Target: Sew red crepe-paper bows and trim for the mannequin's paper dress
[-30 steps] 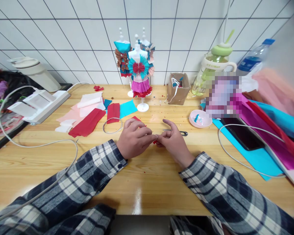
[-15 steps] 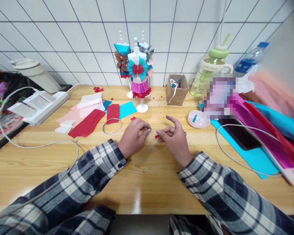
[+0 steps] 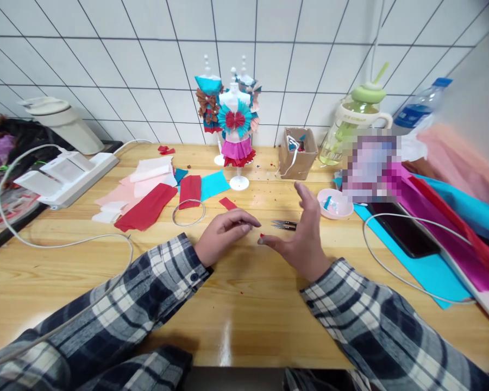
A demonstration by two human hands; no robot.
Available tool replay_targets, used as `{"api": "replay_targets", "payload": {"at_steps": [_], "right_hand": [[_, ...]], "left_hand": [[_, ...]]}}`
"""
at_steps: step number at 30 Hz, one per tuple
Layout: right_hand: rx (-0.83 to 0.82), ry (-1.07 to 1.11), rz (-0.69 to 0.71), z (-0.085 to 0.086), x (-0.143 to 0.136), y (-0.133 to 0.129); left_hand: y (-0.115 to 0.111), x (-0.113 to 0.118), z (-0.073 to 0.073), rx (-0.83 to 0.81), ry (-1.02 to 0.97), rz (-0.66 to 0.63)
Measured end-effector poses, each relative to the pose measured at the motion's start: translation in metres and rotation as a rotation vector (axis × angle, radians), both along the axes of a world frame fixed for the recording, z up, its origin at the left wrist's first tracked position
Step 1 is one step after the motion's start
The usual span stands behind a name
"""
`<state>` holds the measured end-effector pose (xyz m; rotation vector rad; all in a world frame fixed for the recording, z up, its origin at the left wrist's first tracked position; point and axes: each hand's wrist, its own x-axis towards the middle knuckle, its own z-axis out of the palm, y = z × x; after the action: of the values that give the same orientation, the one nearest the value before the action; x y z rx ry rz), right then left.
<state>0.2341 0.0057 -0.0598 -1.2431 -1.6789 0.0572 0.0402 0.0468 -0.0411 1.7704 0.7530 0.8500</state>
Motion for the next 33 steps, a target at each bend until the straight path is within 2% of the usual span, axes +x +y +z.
{"api": "replay_targets", "payload": {"at_steps": [3, 10, 13, 17, 22, 26, 30, 33], "right_hand": [[0.162, -0.159, 0.079, 0.007, 0.01, 0.001], [0.117, -0.22, 0.054, 0.003, 0.017, 0.002], [0.172, -0.235, 0.063, 0.003, 0.016, 0.004], [0.261, -0.226, 0.019, 0.005, 0.014, 0.005], [0.165, -0.223, -0.082, 0.006, 0.012, 0.003], [0.064, -0.318, -0.041, 0.008, 0.014, 0.005], [0.019, -0.421, -0.002, 0.008, 0.02, 0.008], [-0.012, -0.422, -0.004, 0.011, 0.028, 0.01]], "left_hand": [[-0.002, -0.001, 0.001, -0.044, -0.048, -0.123], [-0.011, 0.001, 0.007, 0.148, -0.027, -0.226], [-0.01, 0.0, 0.011, 0.275, 0.011, -0.221], [-0.008, 0.0, 0.013, 0.471, 0.083, -0.147], [-0.008, 0.0, 0.008, 0.622, 0.194, -0.078], [-0.004, 0.003, -0.002, 0.587, 0.261, -0.066], [0.0, 0.008, -0.01, 0.481, 0.322, -0.042], [0.002, 0.007, -0.012, 0.383, 0.327, 0.008]]}}
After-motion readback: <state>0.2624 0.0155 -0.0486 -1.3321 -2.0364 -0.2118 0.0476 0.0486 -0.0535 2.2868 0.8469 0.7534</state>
